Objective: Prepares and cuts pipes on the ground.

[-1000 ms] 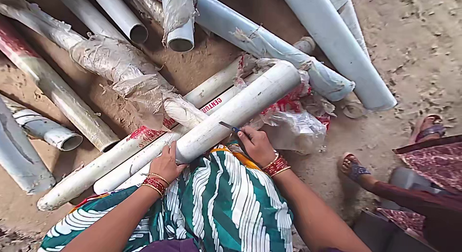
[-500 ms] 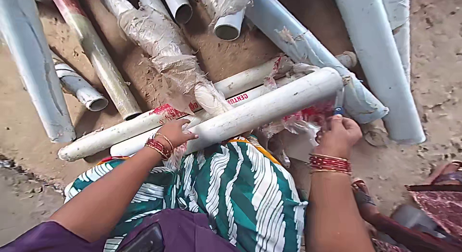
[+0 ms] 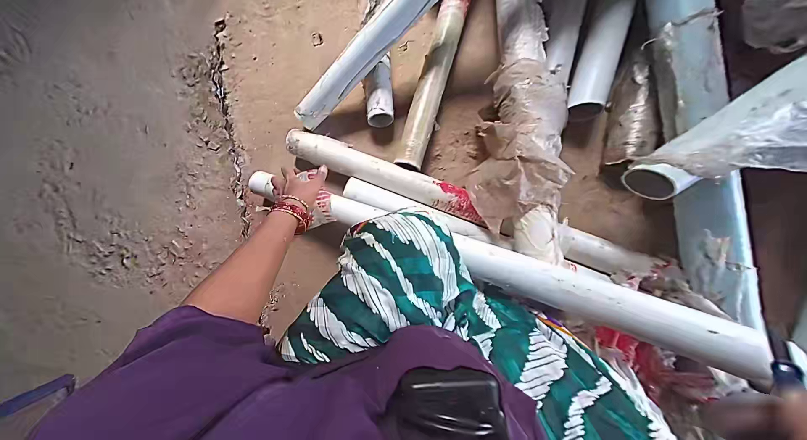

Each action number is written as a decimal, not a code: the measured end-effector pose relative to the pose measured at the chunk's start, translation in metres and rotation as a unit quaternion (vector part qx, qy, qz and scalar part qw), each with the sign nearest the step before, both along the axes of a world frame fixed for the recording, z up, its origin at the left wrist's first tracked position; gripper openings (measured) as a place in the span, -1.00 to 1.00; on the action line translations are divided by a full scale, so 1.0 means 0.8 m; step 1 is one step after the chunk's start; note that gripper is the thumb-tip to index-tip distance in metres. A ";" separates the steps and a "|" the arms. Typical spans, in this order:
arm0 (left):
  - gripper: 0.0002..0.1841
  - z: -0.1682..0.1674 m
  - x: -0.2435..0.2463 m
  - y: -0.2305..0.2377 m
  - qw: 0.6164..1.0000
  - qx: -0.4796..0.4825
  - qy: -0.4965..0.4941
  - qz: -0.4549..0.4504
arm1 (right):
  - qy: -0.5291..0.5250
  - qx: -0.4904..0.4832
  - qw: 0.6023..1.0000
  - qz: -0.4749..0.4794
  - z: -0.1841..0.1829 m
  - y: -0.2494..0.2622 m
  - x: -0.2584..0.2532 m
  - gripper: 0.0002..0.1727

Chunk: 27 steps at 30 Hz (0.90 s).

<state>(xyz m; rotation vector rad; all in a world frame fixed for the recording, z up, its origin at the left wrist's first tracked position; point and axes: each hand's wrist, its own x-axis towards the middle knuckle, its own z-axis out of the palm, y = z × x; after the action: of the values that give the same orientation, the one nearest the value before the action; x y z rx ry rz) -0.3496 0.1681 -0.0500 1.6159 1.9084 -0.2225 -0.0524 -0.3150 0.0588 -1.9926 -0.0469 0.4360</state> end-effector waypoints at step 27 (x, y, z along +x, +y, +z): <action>-0.60 -0.193 0.041 -0.024 0.882 -0.194 -0.249 0.349 | 0.044 -0.217 0.975 0.013 -0.216 0.100 0.016 -0.70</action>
<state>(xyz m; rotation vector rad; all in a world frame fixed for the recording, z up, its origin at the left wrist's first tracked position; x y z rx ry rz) -0.3171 0.1489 -0.2045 0.5743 1.7550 0.1066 -0.0398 -0.2349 -0.1139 -2.4012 0.0852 0.5896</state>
